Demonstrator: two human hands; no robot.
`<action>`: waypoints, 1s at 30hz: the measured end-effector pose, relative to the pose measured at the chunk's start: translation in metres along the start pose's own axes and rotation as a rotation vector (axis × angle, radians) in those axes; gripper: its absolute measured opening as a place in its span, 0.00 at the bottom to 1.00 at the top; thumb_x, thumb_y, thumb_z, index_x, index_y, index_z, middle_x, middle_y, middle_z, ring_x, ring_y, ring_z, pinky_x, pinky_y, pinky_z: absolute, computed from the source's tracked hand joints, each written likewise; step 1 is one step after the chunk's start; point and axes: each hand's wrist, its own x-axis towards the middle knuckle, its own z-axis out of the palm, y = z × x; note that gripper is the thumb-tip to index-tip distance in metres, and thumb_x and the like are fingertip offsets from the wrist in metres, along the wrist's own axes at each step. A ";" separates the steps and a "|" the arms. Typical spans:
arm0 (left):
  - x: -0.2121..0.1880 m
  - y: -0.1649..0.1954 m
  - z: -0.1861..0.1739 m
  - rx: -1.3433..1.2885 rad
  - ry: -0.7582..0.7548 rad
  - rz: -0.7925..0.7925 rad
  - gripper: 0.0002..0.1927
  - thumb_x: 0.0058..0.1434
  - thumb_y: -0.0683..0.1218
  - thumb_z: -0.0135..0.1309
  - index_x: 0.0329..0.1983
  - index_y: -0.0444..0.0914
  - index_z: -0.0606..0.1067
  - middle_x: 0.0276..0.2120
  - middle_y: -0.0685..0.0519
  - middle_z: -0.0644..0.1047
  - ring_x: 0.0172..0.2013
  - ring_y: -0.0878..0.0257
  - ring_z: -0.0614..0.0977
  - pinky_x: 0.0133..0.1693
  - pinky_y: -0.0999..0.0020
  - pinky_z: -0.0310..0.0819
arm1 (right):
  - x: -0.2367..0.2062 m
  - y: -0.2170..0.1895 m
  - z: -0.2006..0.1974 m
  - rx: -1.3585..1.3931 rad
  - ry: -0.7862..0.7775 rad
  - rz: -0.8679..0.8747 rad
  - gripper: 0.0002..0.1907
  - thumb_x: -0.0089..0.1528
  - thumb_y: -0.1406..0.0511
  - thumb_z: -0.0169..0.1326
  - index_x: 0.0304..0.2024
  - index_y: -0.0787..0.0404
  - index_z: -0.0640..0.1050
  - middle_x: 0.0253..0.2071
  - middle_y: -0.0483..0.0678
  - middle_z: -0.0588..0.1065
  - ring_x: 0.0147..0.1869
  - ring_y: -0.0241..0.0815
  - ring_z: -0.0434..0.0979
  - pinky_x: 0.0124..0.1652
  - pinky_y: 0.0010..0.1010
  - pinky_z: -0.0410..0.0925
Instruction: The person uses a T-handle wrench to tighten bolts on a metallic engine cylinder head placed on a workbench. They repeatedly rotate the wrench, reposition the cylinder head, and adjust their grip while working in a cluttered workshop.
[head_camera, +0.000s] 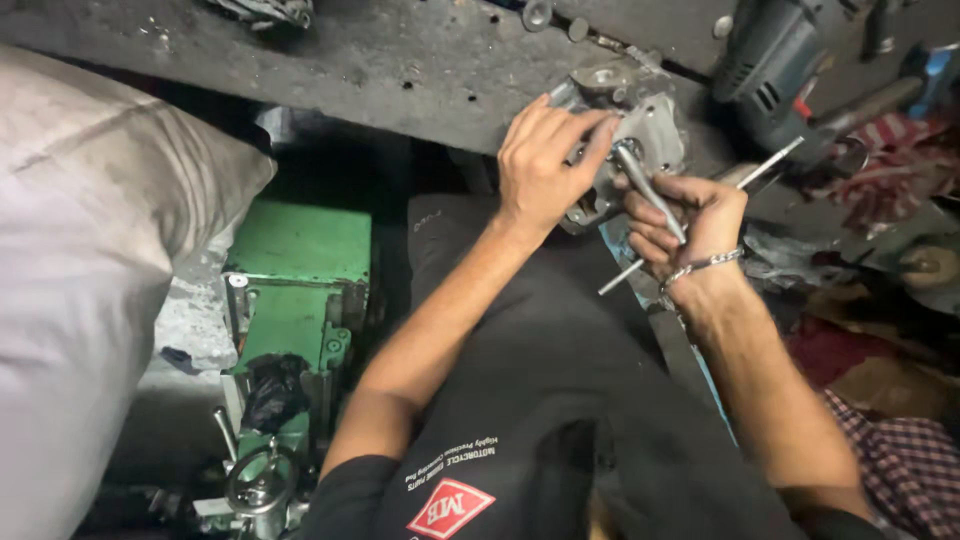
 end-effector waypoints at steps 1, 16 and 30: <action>-0.001 0.001 0.001 0.015 0.020 0.011 0.05 0.61 0.44 0.64 0.39 0.41 0.81 0.33 0.55 0.80 0.38 0.56 0.82 0.58 0.56 0.76 | -0.002 -0.002 -0.002 0.047 -0.032 0.013 0.25 0.54 0.63 0.54 0.53 0.67 0.69 0.38 0.48 0.73 0.42 0.41 0.76 0.45 0.35 0.70; -0.003 0.008 -0.001 0.018 0.066 -0.013 0.04 0.61 0.44 0.65 0.38 0.40 0.82 0.31 0.55 0.79 0.36 0.56 0.82 0.57 0.56 0.77 | 0.003 -0.031 -0.013 -1.482 -0.223 -0.678 0.26 0.57 0.61 0.60 0.53 0.72 0.74 0.37 0.53 0.76 0.34 0.46 0.80 0.36 0.37 0.73; -0.006 -0.003 0.005 -0.008 0.039 -0.027 0.05 0.60 0.44 0.65 0.33 0.39 0.80 0.30 0.55 0.80 0.36 0.56 0.83 0.58 0.55 0.78 | -0.001 -0.016 -0.005 0.133 -0.076 0.024 0.24 0.62 0.62 0.52 0.55 0.73 0.70 0.41 0.58 0.71 0.44 0.51 0.74 0.46 0.37 0.68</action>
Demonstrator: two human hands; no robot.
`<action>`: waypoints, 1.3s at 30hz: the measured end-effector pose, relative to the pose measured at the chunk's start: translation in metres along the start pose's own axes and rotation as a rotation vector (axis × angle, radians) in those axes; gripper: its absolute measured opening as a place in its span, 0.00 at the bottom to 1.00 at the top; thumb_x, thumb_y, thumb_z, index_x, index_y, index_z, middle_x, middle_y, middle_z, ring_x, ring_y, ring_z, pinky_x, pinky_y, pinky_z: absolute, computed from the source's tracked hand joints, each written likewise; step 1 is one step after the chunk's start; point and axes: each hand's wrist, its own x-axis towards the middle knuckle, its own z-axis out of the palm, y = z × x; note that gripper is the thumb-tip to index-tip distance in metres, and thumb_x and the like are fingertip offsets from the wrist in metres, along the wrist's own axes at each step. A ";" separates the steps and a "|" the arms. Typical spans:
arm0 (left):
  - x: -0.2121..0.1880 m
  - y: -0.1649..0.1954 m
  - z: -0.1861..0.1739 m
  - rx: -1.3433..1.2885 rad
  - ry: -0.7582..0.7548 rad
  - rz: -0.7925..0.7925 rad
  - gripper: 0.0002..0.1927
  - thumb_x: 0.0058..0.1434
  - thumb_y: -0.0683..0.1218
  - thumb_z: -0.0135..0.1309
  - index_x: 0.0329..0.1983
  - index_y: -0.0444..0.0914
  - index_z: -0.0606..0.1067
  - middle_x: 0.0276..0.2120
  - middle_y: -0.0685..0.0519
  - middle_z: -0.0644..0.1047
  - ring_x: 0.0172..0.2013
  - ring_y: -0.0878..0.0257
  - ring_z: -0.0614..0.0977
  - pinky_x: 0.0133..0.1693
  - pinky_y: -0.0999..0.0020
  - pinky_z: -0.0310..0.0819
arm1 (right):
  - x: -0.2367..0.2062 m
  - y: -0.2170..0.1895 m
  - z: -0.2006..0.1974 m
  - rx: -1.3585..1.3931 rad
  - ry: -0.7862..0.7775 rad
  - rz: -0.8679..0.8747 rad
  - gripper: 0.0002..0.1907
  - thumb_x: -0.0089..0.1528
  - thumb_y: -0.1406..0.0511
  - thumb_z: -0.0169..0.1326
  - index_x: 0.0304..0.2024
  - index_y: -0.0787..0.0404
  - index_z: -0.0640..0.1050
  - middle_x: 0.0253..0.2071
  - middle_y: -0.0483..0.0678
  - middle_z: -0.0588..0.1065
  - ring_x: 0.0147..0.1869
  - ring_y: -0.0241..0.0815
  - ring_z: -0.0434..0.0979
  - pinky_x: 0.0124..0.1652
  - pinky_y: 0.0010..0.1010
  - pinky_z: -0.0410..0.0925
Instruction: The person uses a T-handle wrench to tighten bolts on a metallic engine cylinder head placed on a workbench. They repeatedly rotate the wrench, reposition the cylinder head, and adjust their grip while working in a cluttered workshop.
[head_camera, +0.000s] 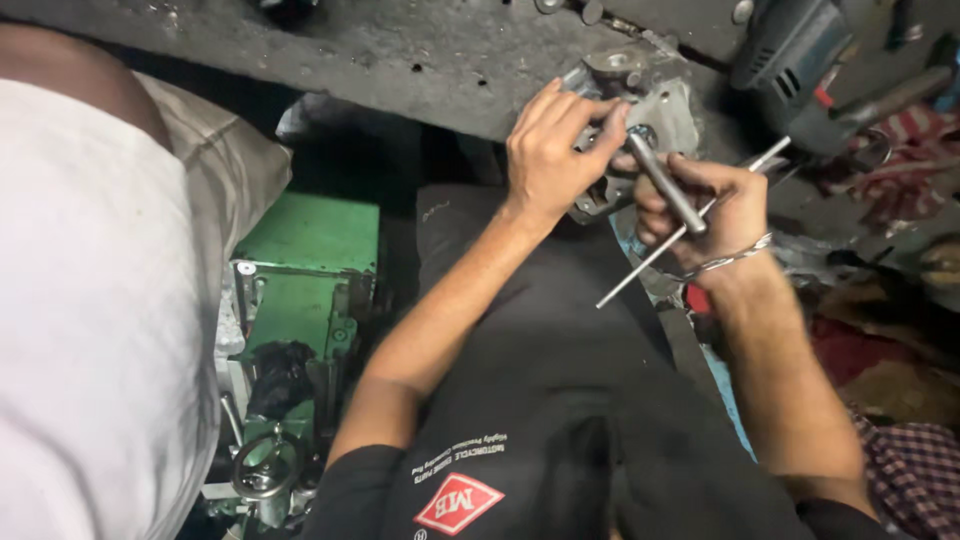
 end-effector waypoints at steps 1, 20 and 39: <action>0.000 0.001 0.000 0.014 0.010 0.011 0.06 0.60 0.45 0.65 0.33 0.39 0.79 0.31 0.55 0.80 0.37 0.55 0.83 0.58 0.55 0.77 | -0.003 -0.006 -0.007 0.026 -0.030 -0.010 0.24 0.63 0.62 0.52 0.57 0.73 0.69 0.43 0.58 0.71 0.47 0.51 0.74 0.49 0.37 0.67; 0.007 0.003 0.001 0.002 0.036 -0.009 0.06 0.58 0.44 0.66 0.30 0.39 0.80 0.28 0.54 0.79 0.34 0.54 0.83 0.57 0.56 0.78 | 0.019 0.001 -0.019 -1.337 -0.308 -0.455 0.21 0.56 0.62 0.56 0.45 0.75 0.75 0.24 0.56 0.73 0.23 0.53 0.77 0.26 0.43 0.71; -0.001 0.005 0.003 0.041 0.030 0.007 0.08 0.58 0.45 0.66 0.29 0.38 0.78 0.28 0.54 0.79 0.34 0.52 0.82 0.56 0.56 0.78 | -0.036 -0.055 -0.025 -1.526 -0.017 -0.950 0.44 0.37 0.55 0.56 0.55 0.70 0.77 0.40 0.53 0.75 0.53 0.49 0.80 0.60 0.52 0.69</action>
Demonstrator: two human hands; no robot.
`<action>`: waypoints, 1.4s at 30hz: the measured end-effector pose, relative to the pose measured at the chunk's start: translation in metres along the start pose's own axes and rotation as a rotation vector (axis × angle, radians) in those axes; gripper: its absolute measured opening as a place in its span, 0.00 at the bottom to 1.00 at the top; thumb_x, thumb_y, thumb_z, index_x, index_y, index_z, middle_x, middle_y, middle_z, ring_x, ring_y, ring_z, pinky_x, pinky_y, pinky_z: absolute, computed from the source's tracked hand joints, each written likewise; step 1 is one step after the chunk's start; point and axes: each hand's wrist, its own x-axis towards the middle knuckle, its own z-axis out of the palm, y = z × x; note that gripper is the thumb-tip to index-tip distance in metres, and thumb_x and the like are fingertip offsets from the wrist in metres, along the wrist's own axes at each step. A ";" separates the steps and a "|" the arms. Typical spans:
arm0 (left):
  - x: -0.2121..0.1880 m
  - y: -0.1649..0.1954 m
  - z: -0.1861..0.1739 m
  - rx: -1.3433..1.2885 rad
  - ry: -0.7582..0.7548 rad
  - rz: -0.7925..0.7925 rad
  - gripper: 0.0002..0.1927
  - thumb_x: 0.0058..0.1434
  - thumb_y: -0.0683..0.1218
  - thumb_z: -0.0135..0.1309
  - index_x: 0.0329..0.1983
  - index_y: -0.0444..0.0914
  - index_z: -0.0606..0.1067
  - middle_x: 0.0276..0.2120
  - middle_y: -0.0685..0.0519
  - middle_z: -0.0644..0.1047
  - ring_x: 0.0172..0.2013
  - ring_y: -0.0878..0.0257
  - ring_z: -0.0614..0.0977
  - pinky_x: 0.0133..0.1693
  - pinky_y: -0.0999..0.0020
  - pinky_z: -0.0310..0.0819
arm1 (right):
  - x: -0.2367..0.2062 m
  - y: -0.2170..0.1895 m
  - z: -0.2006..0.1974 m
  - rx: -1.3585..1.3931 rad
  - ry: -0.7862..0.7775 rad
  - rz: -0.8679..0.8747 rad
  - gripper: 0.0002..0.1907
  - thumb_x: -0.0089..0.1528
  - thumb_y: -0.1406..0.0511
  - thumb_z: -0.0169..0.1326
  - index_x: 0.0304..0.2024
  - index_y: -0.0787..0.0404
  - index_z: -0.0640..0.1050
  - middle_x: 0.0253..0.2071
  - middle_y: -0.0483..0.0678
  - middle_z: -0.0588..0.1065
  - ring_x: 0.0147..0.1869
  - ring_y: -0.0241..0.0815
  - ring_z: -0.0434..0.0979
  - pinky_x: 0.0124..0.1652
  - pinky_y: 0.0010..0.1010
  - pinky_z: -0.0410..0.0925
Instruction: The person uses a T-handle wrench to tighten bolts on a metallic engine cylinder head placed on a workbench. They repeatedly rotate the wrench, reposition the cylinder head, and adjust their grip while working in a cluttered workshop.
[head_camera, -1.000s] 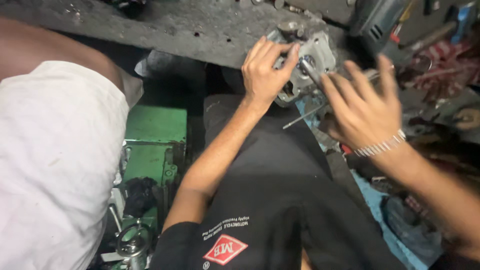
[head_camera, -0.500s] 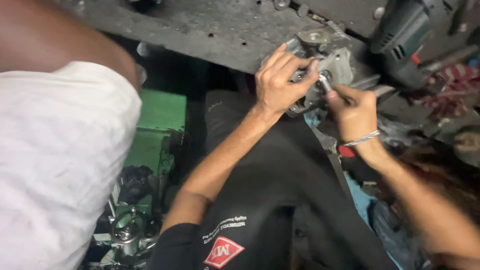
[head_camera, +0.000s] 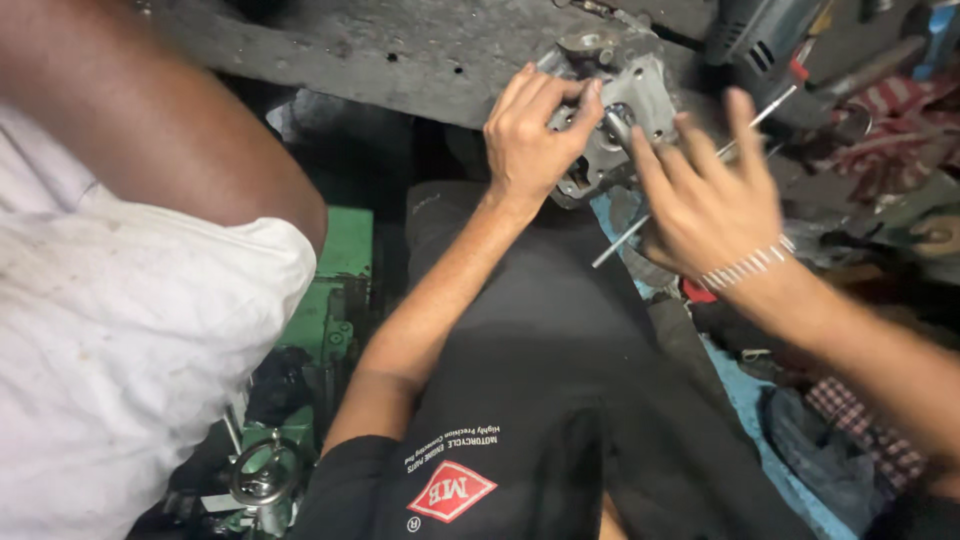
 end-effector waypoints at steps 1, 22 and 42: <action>0.000 0.001 0.000 -0.003 -0.003 -0.007 0.08 0.58 0.45 0.66 0.29 0.38 0.78 0.28 0.54 0.78 0.35 0.52 0.82 0.56 0.56 0.78 | 0.002 -0.002 0.011 0.009 -0.128 0.020 0.39 0.46 0.58 0.57 0.58 0.72 0.76 0.40 0.53 0.76 0.49 0.49 0.80 0.54 0.49 0.70; 0.001 0.000 -0.002 -0.017 0.008 0.018 0.06 0.58 0.45 0.66 0.31 0.39 0.80 0.30 0.54 0.80 0.37 0.52 0.83 0.56 0.56 0.78 | -0.001 -0.011 0.039 1.437 0.211 0.907 0.26 0.52 0.68 0.56 0.55 0.67 0.74 0.48 0.56 0.75 0.53 0.50 0.73 0.52 0.41 0.66; 0.010 -0.001 -0.002 -0.038 -0.057 -0.020 0.05 0.59 0.43 0.65 0.31 0.39 0.80 0.29 0.54 0.79 0.34 0.55 0.82 0.55 0.55 0.78 | 0.006 0.003 0.076 0.597 -0.220 0.440 0.27 0.52 0.59 0.54 0.46 0.76 0.74 0.27 0.56 0.73 0.26 0.49 0.75 0.28 0.37 0.68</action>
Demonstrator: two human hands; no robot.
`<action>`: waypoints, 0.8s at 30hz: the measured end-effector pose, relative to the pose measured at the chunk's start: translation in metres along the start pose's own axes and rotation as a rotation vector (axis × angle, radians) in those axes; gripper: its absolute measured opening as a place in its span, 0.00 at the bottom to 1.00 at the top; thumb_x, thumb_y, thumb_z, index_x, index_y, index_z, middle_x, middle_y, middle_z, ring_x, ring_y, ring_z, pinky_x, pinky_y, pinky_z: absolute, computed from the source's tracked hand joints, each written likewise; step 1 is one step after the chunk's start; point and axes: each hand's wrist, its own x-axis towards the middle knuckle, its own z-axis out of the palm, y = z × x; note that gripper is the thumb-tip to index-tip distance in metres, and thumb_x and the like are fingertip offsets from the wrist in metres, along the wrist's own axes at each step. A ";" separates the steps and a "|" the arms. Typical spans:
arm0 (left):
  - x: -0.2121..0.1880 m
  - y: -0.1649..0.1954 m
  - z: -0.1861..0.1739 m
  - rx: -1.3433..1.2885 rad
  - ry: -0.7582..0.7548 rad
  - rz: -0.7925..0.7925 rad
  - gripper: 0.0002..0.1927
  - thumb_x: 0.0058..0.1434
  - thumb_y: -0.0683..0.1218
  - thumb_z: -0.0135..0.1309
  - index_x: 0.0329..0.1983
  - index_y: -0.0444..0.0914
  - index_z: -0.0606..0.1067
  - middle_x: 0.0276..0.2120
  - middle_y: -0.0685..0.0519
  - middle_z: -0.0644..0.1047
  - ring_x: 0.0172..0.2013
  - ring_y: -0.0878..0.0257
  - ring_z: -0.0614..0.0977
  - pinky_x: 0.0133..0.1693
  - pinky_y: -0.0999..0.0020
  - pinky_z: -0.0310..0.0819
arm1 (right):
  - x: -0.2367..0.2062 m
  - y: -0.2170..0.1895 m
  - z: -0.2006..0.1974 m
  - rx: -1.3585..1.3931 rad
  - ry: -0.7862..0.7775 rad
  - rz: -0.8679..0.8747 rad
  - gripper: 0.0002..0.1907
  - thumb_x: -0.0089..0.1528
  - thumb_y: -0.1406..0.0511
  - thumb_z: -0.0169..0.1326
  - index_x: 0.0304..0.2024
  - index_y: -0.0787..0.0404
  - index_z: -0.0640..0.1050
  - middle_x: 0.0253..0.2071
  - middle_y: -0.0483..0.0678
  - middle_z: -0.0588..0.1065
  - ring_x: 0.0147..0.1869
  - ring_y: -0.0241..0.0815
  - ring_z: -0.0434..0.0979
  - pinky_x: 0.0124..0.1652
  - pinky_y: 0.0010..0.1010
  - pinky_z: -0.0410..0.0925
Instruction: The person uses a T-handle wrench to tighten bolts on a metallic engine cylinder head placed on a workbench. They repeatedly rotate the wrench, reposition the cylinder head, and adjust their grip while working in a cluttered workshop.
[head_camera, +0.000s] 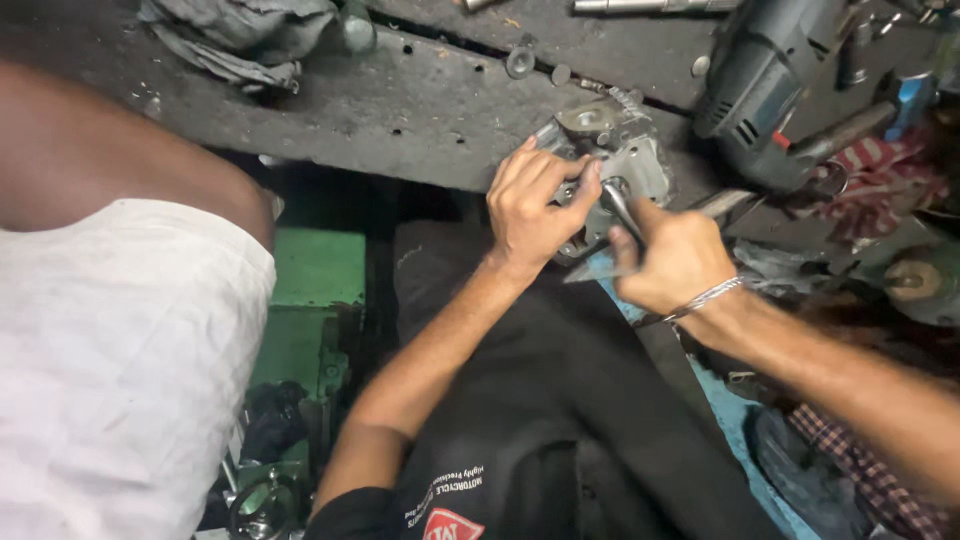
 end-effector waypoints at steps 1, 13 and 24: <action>0.001 0.000 0.000 0.005 0.009 0.002 0.05 0.59 0.43 0.65 0.31 0.39 0.79 0.29 0.55 0.79 0.34 0.55 0.82 0.55 0.55 0.77 | -0.001 0.000 0.003 0.213 0.009 0.115 0.27 0.52 0.60 0.54 0.47 0.76 0.73 0.28 0.57 0.73 0.28 0.50 0.75 0.30 0.38 0.67; -0.002 0.004 0.005 0.072 0.053 0.021 0.06 0.61 0.45 0.64 0.32 0.40 0.79 0.31 0.55 0.80 0.37 0.56 0.82 0.57 0.54 0.75 | -0.034 -0.029 -0.062 0.312 0.681 -0.017 0.30 0.54 0.65 0.51 0.58 0.74 0.67 0.50 0.61 0.73 0.55 0.56 0.75 0.58 0.44 0.62; 0.003 0.006 0.005 0.086 0.024 0.000 0.05 0.60 0.44 0.65 0.32 0.39 0.80 0.30 0.56 0.80 0.36 0.57 0.82 0.56 0.55 0.76 | 0.015 -0.009 -0.013 -0.690 -0.027 -0.291 0.32 0.52 0.60 0.56 0.53 0.77 0.74 0.34 0.56 0.77 0.23 0.44 0.78 0.23 0.32 0.71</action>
